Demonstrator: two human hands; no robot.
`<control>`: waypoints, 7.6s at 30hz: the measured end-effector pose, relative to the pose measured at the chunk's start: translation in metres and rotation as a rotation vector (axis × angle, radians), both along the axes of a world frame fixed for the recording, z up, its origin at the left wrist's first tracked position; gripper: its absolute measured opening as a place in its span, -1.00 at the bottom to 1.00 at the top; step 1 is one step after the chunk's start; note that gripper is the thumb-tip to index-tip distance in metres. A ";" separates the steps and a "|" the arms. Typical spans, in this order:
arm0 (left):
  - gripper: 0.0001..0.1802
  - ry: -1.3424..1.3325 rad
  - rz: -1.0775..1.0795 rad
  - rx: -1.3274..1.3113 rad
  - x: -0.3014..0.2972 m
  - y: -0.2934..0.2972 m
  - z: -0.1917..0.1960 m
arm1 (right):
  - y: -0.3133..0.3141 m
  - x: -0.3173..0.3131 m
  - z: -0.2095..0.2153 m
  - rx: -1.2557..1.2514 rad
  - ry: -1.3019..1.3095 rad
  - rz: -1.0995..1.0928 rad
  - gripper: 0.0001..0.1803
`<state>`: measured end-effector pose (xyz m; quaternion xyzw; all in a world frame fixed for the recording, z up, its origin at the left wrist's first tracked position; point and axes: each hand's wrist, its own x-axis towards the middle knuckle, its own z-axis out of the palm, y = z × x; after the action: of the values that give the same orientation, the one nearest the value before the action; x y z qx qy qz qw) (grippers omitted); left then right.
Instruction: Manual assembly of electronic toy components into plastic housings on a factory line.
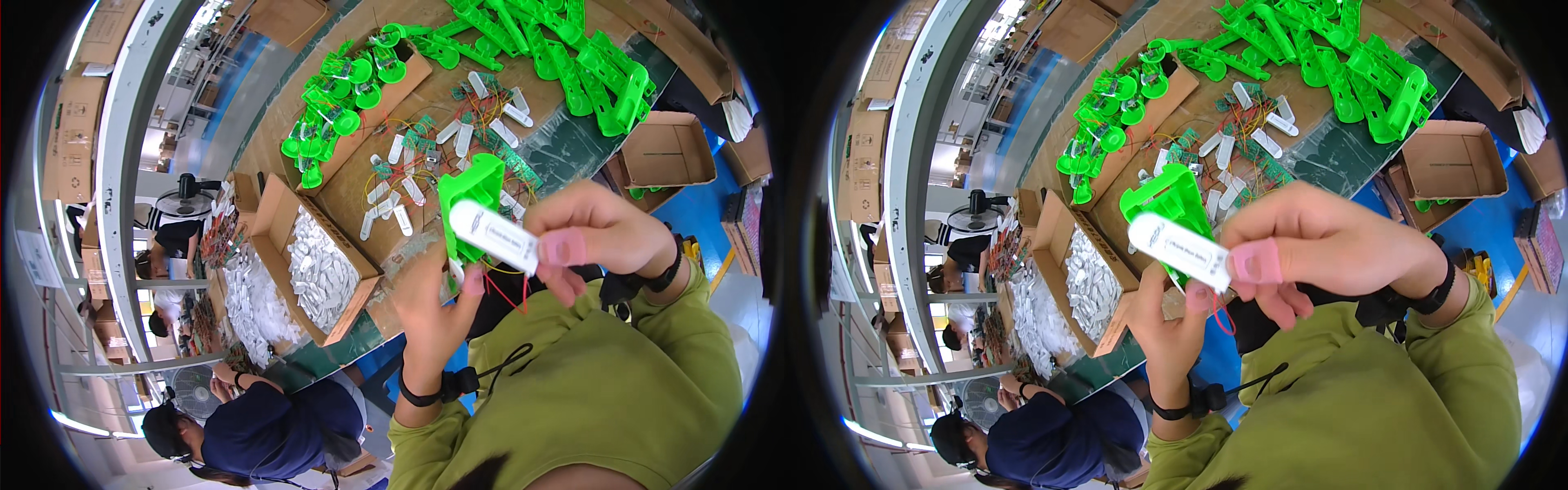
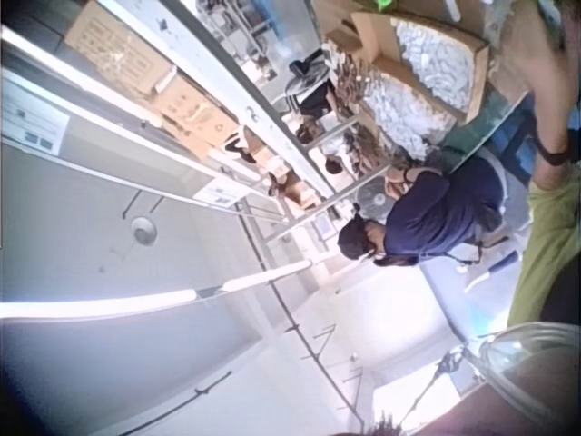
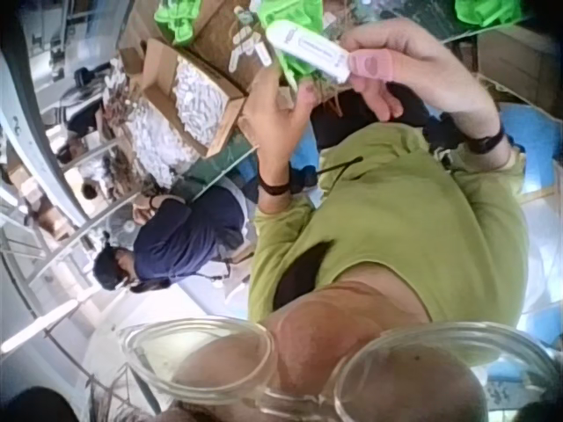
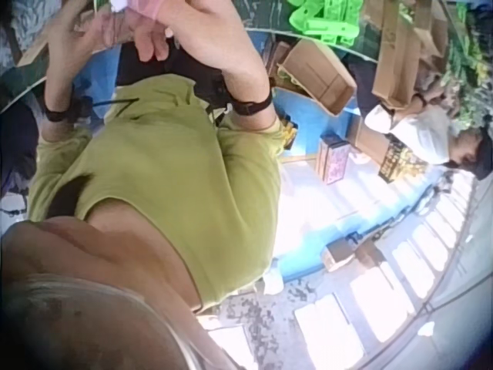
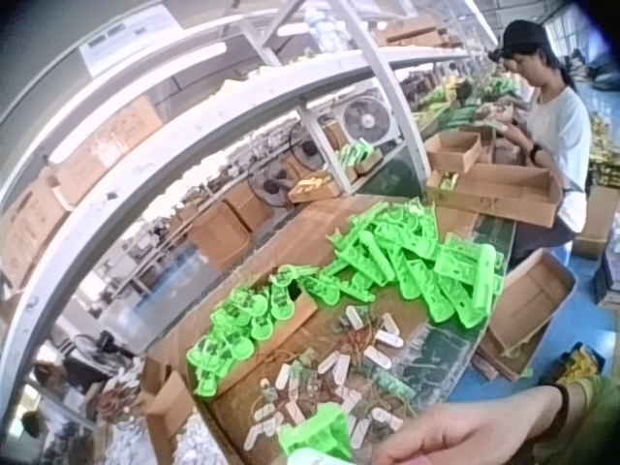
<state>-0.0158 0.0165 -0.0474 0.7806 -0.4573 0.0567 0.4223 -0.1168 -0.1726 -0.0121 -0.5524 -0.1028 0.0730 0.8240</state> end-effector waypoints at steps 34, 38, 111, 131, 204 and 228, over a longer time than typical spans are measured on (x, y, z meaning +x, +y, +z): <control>-0.68 -0.139 0.097 0.237 -0.007 -0.003 -0.031 | -0.003 0.017 -0.052 -0.005 0.152 -0.406 -0.68; -0.65 -0.127 0.025 0.310 -0.012 -0.013 -0.027 | 0.001 0.020 -0.062 -0.017 0.101 -0.506 -0.68; -0.65 0.825 -0.007 -0.039 0.042 0.025 -0.067 | -0.235 -0.003 -0.095 -0.411 0.157 -1.309 -0.60; -0.78 0.281 0.565 -0.081 0.097 0.101 -0.061 | -0.375 0.043 -0.172 -1.007 0.416 -1.241 -0.66; -0.71 0.186 0.603 0.479 0.200 0.139 -0.082 | 0.019 0.070 -0.062 0.082 0.257 -0.270 -0.41; -0.75 0.194 0.456 0.483 0.192 0.160 -0.063 | 0.039 0.077 -0.079 -0.054 0.192 -0.290 -0.48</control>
<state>0.1766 0.1760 -0.1106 0.9418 -0.2291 -0.0350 0.2435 -0.0402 -0.1340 -0.0913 -0.5741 0.0590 0.0086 0.8166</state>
